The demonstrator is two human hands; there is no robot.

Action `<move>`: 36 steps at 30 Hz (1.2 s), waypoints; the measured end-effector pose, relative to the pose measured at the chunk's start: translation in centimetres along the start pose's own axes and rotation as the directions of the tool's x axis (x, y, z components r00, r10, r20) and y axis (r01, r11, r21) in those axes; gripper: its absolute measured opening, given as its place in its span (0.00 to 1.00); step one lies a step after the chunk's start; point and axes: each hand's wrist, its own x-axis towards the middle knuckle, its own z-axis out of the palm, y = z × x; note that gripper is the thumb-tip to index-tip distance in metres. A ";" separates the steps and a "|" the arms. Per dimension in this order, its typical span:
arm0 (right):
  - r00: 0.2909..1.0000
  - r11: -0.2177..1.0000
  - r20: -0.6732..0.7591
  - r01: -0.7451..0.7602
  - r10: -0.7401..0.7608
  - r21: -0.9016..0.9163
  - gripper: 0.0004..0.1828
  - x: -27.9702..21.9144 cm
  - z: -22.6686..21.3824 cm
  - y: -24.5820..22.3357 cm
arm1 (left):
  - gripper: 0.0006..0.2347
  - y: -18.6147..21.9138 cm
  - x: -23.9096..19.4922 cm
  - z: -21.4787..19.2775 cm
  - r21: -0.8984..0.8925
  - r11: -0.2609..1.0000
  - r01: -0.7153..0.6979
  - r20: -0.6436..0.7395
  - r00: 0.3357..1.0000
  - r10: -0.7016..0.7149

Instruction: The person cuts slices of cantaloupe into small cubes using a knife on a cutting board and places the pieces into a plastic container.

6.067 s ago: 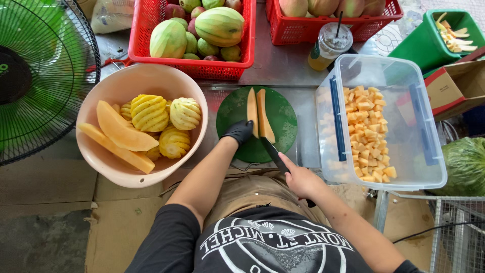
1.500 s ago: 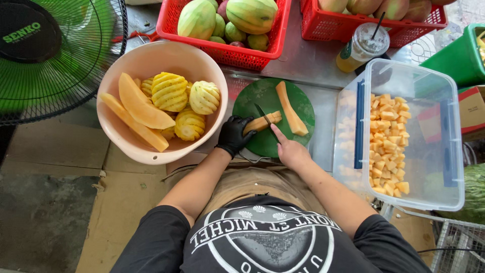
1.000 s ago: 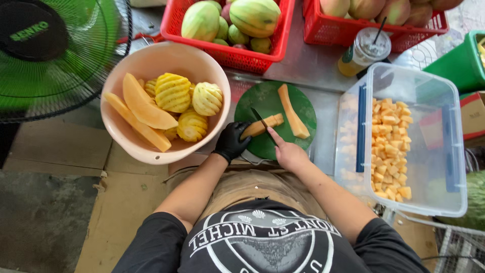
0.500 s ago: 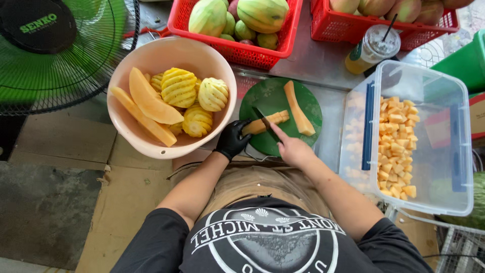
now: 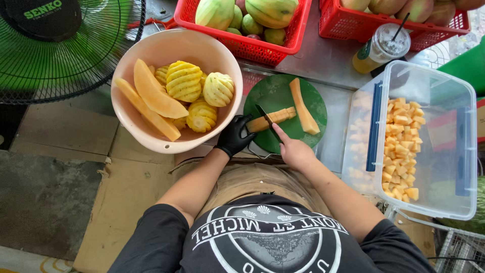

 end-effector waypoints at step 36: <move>1.000 0.996 -0.017 0.009 -0.007 0.089 0.42 -3.3 -1.0 -1.6 | 0.30 -1.5 -1.2 1.3 -0.148 0.974 0.172 -0.047 0.982 -0.181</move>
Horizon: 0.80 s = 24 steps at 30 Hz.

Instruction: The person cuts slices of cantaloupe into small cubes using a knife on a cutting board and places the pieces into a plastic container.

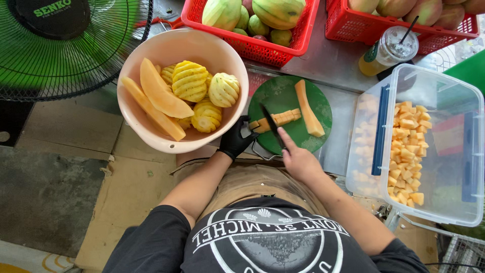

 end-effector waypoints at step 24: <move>0.945 0.436 0.285 -0.192 -0.159 0.879 0.37 4.1 3.2 4.5 | 0.10 7.0 5.8 5.0 -0.037 0.967 -0.253 -0.149 0.958 0.245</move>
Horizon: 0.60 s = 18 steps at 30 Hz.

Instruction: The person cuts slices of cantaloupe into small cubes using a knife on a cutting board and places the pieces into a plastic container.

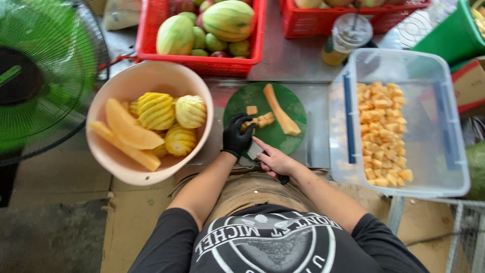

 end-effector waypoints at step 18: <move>0.752 0.840 -0.635 0.449 -0.173 0.303 0.39 -25.7 -8.0 -3.1 | 0.10 21.8 16.9 25.8 -0.324 0.924 -0.204 0.633 0.679 0.372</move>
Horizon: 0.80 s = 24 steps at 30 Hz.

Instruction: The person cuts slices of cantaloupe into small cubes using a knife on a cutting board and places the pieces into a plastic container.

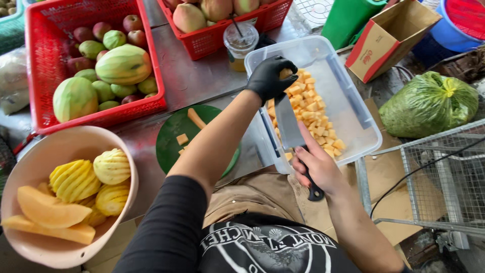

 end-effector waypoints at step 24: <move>0.897 0.881 0.229 -0.274 0.379 -0.386 0.35 12.8 7.1 19.1 | 0.31 -12.5 -31.2 -9.5 0.086 0.915 0.394 -0.370 0.865 -0.338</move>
